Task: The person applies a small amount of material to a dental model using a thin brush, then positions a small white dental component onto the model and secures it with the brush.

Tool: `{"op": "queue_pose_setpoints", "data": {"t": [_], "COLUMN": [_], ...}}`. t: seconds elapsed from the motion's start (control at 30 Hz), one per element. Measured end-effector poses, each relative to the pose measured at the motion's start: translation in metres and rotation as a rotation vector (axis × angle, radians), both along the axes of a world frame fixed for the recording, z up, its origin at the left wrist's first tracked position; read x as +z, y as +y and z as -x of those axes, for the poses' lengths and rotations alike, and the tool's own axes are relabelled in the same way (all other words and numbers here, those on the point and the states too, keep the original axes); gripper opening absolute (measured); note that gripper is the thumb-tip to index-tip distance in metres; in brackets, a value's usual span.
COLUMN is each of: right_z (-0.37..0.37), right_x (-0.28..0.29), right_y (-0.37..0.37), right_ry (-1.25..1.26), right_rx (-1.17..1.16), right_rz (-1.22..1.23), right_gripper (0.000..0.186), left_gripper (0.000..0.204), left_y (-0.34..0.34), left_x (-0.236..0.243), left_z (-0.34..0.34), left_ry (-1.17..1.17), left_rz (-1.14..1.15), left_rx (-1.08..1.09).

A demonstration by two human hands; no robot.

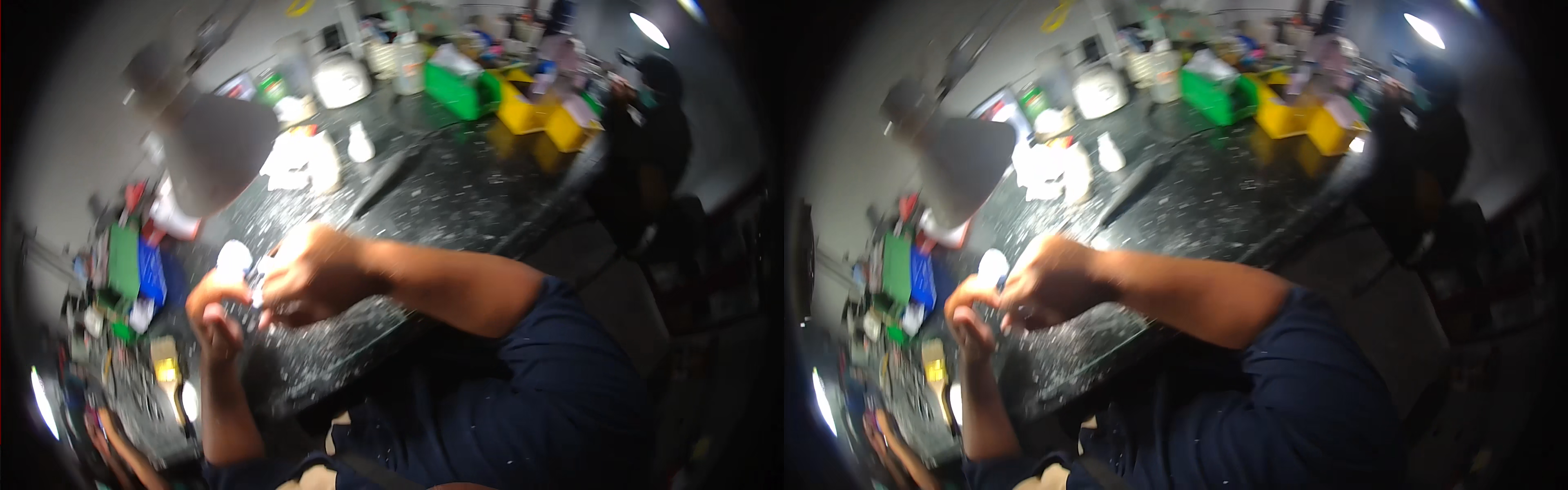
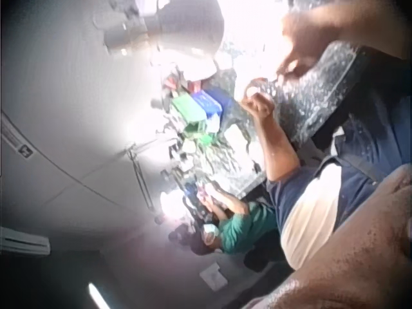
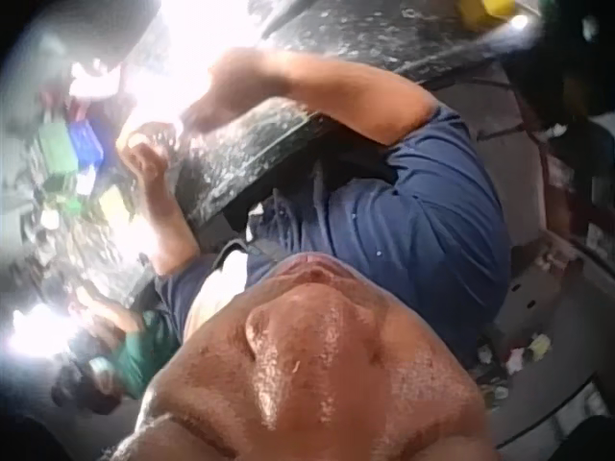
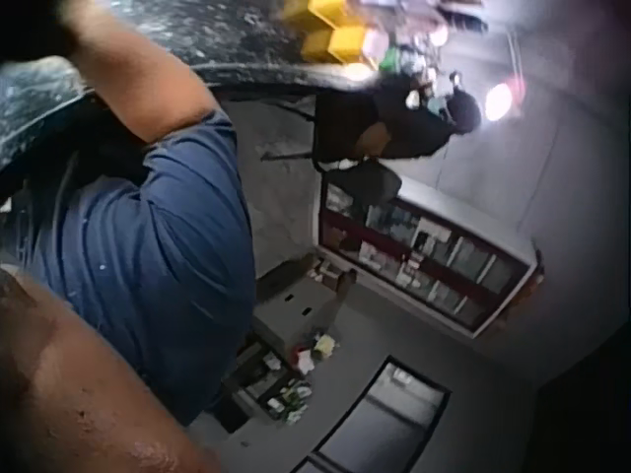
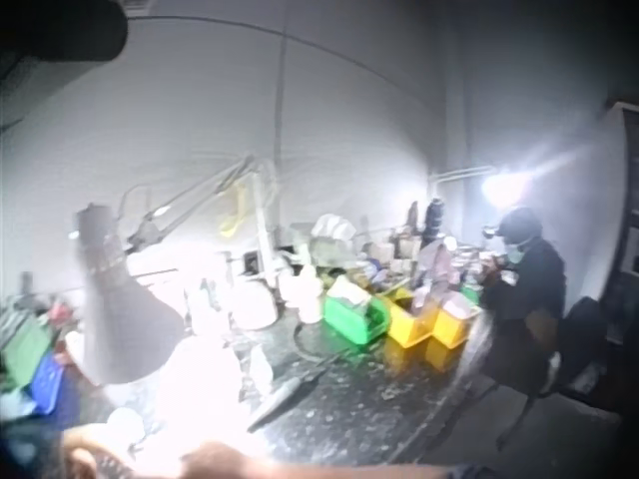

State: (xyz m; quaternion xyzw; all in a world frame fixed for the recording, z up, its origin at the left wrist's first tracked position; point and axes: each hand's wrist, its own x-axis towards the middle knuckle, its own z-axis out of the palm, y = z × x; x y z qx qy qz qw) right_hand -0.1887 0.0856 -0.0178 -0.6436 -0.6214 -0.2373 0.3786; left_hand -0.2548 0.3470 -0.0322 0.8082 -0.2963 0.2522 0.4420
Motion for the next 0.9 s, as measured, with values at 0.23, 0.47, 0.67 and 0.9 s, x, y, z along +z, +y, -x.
{"op": "queue_pose_setpoints", "data": {"t": [0.23,0.47,0.67,0.9], "right_z": [-0.031,-0.032,-0.031,-0.026], "right_x": [0.007,0.001,-0.003,0.001], "right_y": [-0.01,-0.004,-0.003,-0.002], "right_ry": [0.126,0.186,0.195,0.264], "right_rx": [-0.442,-0.35,-0.342,-0.361], "right_rz": [0.19,0.096,0.124,0.188], "right_gripper": [0.024,0.019,0.017,0.026], "left_gripper": [0.067,0.029,0.042,0.039], "left_y": [0.012,0.018,0.009,0.004], "left_x": [0.007,0.02,0.026,0.01], "left_z": [-0.006,-0.005,0.001,0.002], "left_ry": [0.09,0.134,0.171,0.169], "left_rz": [0.129,-0.014,-0.51,-0.591], "left_rx": [0.252,0.293,0.092,0.102]}}
